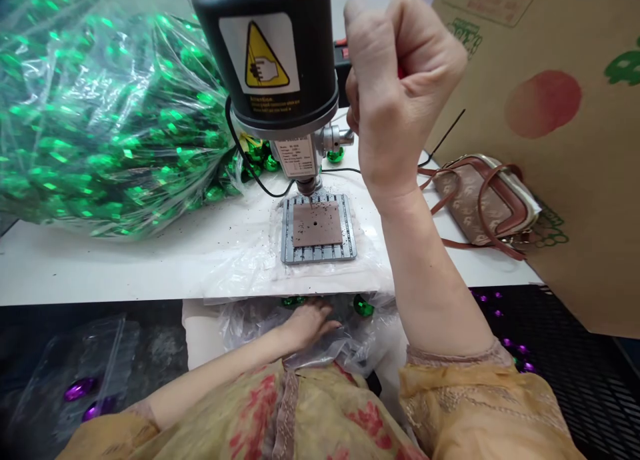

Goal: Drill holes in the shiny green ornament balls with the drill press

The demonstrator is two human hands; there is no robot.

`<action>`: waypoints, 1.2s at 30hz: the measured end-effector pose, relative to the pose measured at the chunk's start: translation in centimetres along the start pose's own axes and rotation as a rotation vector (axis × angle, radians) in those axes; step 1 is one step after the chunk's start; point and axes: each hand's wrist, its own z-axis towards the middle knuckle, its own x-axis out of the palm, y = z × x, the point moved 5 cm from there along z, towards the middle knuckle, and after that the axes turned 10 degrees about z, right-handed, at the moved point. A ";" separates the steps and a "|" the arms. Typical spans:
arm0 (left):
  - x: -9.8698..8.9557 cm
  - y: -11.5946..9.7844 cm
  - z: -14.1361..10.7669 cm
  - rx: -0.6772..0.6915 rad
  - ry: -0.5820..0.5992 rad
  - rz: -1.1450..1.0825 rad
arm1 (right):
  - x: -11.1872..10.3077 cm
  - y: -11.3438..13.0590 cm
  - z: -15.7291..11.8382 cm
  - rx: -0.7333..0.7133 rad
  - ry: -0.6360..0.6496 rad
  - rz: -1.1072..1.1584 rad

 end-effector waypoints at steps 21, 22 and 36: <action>0.8 -9.1 0.6 0.524 0.491 -1.079 | -0.2 -0.2 -0.1 -0.058 0.012 0.041; 0.4 -9.6 0.3 0.580 0.507 -1.000 | -0.2 -0.2 -0.2 -0.051 0.006 0.034; -20.5 20.0 -6.0 -0.110 -0.773 -0.638 | -0.3 0.1 -0.8 -0.003 -0.057 -0.003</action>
